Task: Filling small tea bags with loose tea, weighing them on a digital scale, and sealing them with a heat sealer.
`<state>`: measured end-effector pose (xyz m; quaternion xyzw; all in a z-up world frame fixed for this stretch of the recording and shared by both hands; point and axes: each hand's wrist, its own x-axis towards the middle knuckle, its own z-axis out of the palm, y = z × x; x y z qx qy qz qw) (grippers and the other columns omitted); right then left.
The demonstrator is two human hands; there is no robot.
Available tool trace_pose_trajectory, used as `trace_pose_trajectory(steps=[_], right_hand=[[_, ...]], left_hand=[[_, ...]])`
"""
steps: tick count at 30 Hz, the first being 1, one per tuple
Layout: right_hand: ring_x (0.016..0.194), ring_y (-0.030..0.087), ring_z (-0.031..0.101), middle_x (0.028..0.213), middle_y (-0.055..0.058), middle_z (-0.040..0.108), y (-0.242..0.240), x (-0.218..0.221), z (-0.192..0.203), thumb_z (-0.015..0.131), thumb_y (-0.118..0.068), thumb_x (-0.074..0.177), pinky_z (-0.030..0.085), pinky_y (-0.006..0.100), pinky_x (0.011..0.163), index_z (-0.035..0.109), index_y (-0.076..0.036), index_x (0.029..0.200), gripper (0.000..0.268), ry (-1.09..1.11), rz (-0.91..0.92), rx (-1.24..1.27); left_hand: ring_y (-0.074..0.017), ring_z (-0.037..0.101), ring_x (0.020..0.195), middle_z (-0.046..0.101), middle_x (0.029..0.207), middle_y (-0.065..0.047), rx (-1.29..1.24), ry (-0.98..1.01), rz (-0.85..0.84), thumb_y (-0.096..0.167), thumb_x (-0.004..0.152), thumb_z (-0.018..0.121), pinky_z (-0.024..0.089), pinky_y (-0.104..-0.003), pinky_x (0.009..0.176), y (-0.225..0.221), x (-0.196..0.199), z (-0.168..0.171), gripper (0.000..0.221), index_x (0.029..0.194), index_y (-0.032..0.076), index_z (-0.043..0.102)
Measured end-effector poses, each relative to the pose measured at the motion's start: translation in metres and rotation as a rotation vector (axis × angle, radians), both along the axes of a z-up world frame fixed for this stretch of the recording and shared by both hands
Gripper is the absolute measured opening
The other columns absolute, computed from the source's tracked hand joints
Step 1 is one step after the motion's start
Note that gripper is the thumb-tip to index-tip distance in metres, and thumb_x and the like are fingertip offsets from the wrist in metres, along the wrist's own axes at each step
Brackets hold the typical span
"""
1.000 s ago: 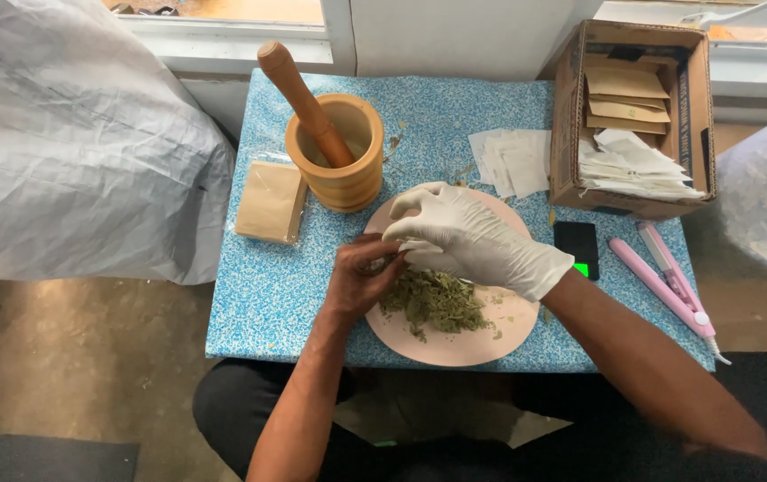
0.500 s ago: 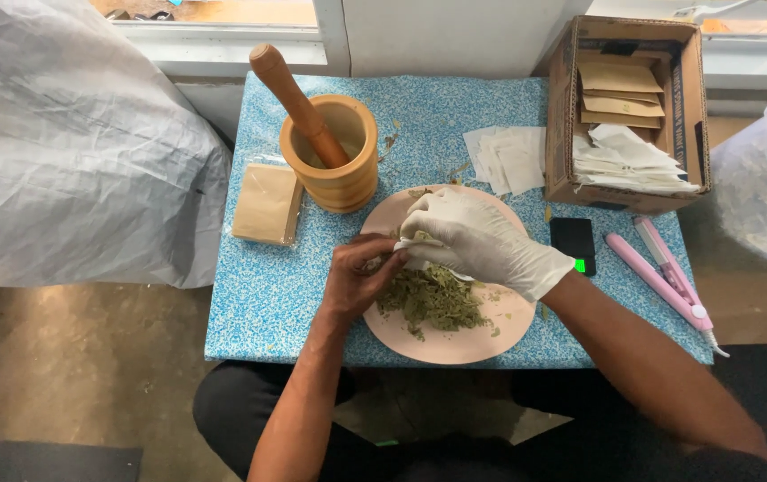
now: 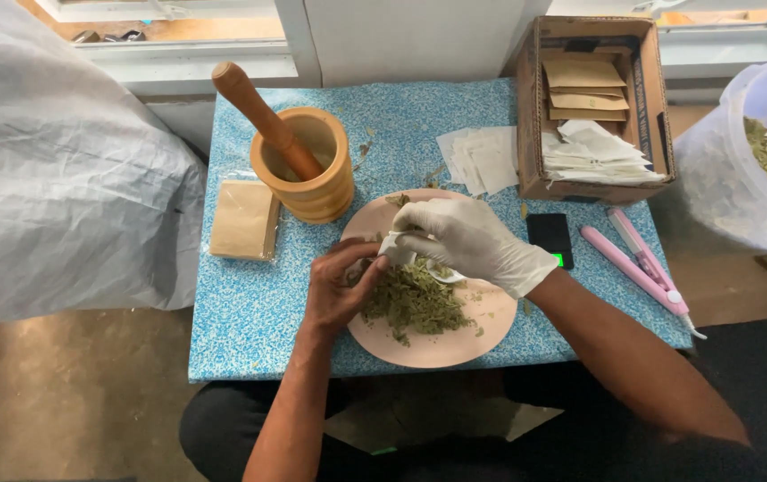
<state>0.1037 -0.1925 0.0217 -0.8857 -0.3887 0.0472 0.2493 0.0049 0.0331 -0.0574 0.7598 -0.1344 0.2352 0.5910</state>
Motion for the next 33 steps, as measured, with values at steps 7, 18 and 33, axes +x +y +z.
trace_pose_trajectory(steps=[7, 18, 33], right_hand=[[0.097, 0.03, 0.085, 0.101, 0.015, 0.088, -0.039, 0.005, 0.055, 0.075, -0.013, 0.108, 0.068, 0.041, 0.091, 0.081, -0.005, 0.12, 0.016, 0.338, -0.174, 0.165], [0.059, 0.016, 0.043, 0.074, 0.003, 0.057, -0.141, 0.043, 0.116, 0.066, -0.026, 0.135, 0.035, 0.035, 0.056, 0.073, -0.006, 0.123, 0.025, -0.224, -0.505, -0.023], [0.068, 0.019, 0.069, 0.085, -0.005, 0.075, -0.212, 0.131, -0.005, 0.08, -0.033, 0.129, 0.052, 0.039, 0.062, 0.077, -0.019, 0.115, 0.019, -0.699, -0.43, -0.295]], left_hand=[[-0.0363, 0.078, 0.126, 0.088, 0.117, -0.006, 0.057, 0.04, 0.022, 0.023, 0.107, 0.078, 0.05, -0.06, 0.121, -0.002, 0.0, 0.002, 0.019, 0.122, 0.016, 0.087], [-0.0343, 0.07, 0.14, 0.081, 0.136, -0.015, 0.217, 0.086, 0.024, 0.033, 0.11, 0.071, 0.047, -0.054, 0.125, -0.003, 0.0, 0.003, 0.032, 0.125, 0.007, 0.082], [-0.0331, 0.073, 0.138, 0.084, 0.131, -0.014, 0.21, 0.092, 0.027, 0.031, 0.11, 0.07, 0.042, -0.056, 0.131, -0.002, 0.001, -0.002, 0.031, 0.124, 0.007, 0.083]])
